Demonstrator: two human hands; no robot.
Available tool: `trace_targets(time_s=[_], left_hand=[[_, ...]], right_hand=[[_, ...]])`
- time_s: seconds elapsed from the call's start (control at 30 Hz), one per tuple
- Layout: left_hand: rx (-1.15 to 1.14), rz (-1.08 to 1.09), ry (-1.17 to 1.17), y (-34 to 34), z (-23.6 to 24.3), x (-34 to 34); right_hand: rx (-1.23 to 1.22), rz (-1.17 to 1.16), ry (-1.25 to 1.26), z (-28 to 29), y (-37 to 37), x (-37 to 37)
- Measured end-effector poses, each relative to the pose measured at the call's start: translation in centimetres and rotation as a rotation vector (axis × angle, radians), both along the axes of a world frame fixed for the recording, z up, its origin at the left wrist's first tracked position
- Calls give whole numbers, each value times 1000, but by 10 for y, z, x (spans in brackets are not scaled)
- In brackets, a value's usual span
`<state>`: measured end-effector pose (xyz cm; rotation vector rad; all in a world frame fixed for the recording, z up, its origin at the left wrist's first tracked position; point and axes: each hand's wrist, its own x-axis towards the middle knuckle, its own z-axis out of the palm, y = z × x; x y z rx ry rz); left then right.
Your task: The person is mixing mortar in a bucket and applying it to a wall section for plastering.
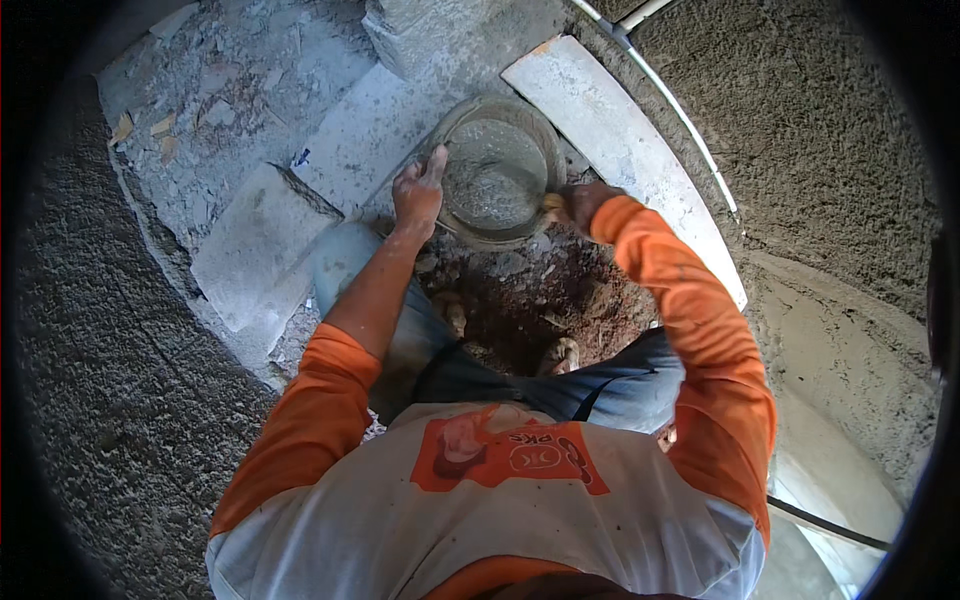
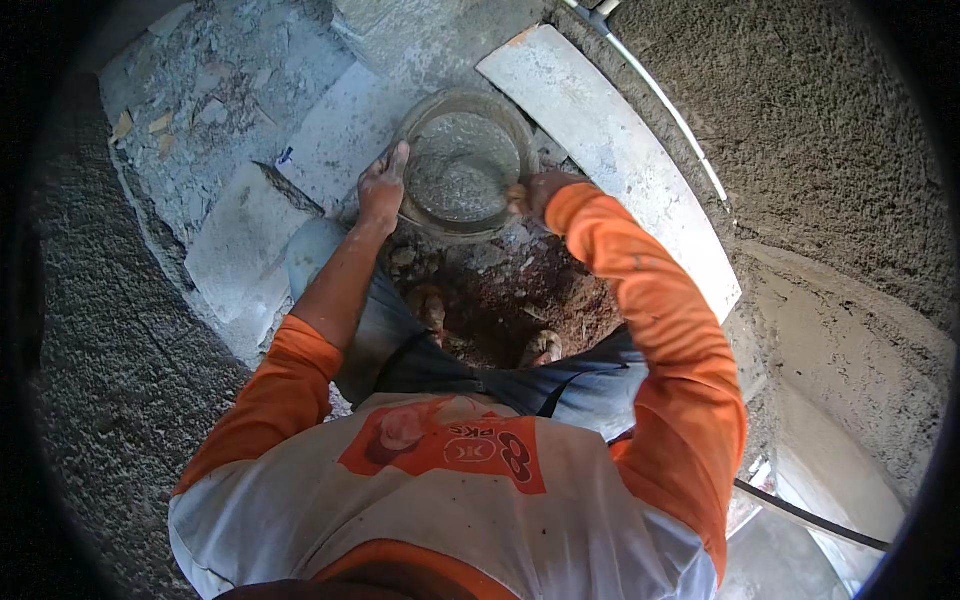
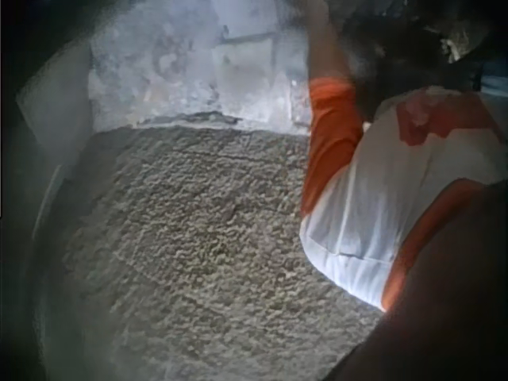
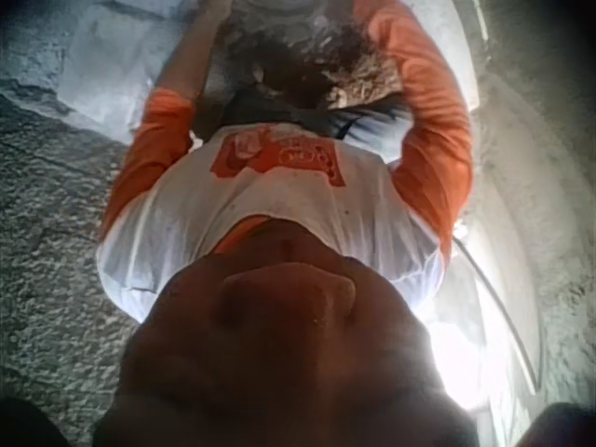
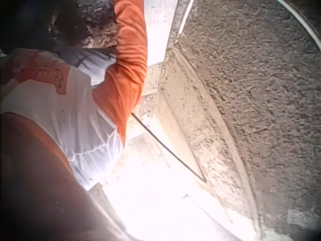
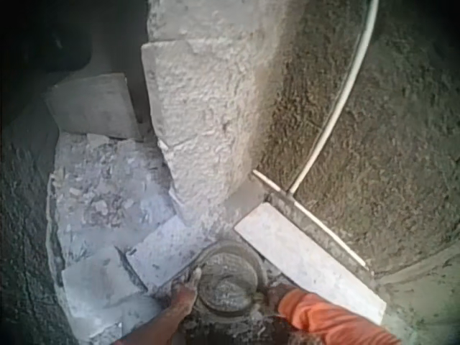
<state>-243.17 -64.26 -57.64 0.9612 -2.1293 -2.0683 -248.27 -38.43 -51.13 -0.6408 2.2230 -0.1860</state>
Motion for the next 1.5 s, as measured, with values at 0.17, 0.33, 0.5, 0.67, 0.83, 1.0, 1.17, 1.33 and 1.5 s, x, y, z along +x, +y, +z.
trace_targets(time_s=[0.17,0.33,0.5,0.67,0.83,1.0,1.17,1.33,1.5], left_hand=[[-78,90,-99,0,2,-7],[2,142,-86,20,16,-12],[-125,88,-163,17,29,-15],[-236,74,-202,-13,-4,-27],[-262,75,-145,-13,-4,-28],[-284,60,-180,-10,-8,-25],[-220,241,57,18,13,8],[-366,237,-136,32,33,36],[-150,390,-80,18,-10,40]], right_hand=[[341,64,198,109,-9,-6],[319,109,396,73,35,-36],[-65,-1136,-467,-7,33,1],[-253,-512,-266,-93,45,48],[-178,-708,-499,15,44,28],[-120,-282,136,-13,46,20],[139,-257,245,8,40,6],[-57,-100,563,9,45,-3],[-343,-38,389,91,21,1]])
